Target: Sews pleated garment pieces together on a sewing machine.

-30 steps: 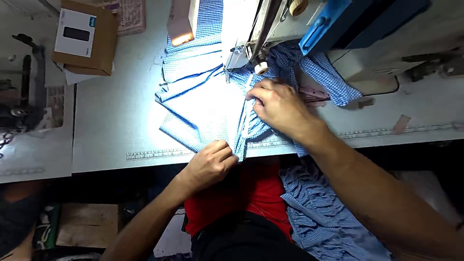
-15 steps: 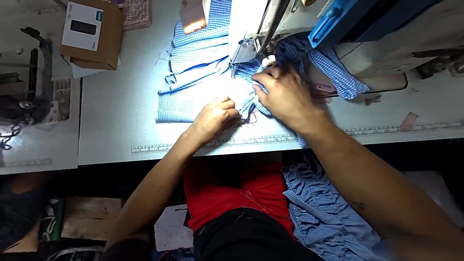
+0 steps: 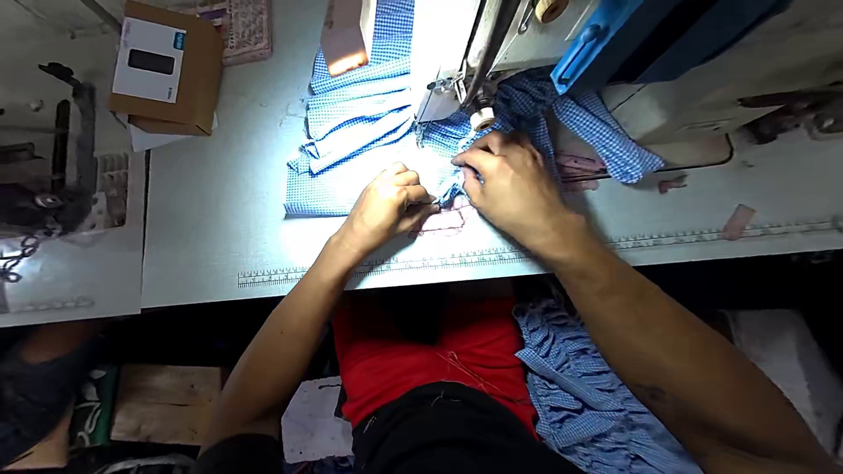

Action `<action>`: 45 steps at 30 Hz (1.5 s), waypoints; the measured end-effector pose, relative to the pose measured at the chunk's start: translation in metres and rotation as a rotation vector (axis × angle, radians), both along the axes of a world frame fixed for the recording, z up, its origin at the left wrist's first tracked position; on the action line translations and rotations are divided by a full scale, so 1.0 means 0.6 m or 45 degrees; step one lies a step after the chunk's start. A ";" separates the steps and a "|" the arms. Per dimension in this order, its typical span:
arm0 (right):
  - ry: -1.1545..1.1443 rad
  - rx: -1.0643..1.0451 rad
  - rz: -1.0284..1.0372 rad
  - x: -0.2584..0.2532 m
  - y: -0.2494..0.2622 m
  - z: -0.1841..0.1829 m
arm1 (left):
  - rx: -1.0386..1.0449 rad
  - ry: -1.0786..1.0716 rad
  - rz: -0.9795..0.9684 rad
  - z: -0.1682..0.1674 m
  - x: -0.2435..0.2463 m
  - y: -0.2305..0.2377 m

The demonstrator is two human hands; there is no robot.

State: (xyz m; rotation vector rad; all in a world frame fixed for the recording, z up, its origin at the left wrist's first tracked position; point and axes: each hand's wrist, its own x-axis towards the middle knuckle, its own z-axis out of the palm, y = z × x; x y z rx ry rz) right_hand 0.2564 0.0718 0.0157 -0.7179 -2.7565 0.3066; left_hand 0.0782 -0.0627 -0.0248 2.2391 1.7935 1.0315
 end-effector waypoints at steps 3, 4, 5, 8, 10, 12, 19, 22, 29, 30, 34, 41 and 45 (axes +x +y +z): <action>0.226 0.028 0.044 -0.019 -0.036 0.005 | -0.003 -0.014 0.018 -0.001 0.002 -0.003; 0.249 -0.046 0.079 -0.023 -0.040 -0.009 | -0.015 -0.031 0.032 -0.002 0.003 -0.006; 0.229 -0.120 0.084 -0.023 -0.039 -0.026 | -0.037 -0.060 0.051 0.000 0.004 -0.009; 0.223 -0.200 0.065 -0.018 -0.027 -0.043 | -0.149 -0.100 0.184 0.017 0.006 -0.009; 0.209 -0.219 0.081 -0.013 -0.029 -0.043 | -0.273 -0.081 0.242 0.027 0.011 -0.009; 0.220 -0.232 0.106 -0.013 -0.024 -0.040 | -0.397 -0.105 0.283 0.045 0.012 0.002; 0.272 -0.216 0.136 -0.012 -0.017 -0.048 | -0.569 -0.174 0.377 0.057 0.012 0.017; 0.269 -0.227 0.133 -0.010 -0.018 -0.048 | -0.508 -0.075 0.378 0.055 0.019 0.019; 0.304 -0.231 0.138 -0.009 -0.013 -0.053 | -0.424 0.161 0.330 0.058 0.019 0.025; 0.306 -0.235 0.146 -0.009 -0.013 -0.053 | -0.370 0.171 0.279 0.051 0.013 0.027; 0.305 -0.244 0.148 -0.008 -0.012 -0.051 | -0.426 0.223 0.203 0.057 0.004 0.039; 0.317 -0.244 0.160 -0.011 -0.006 -0.053 | -0.314 0.235 0.174 0.045 0.004 0.039; 0.325 -0.256 0.167 -0.010 -0.005 -0.055 | -0.297 0.256 0.151 0.048 0.007 0.036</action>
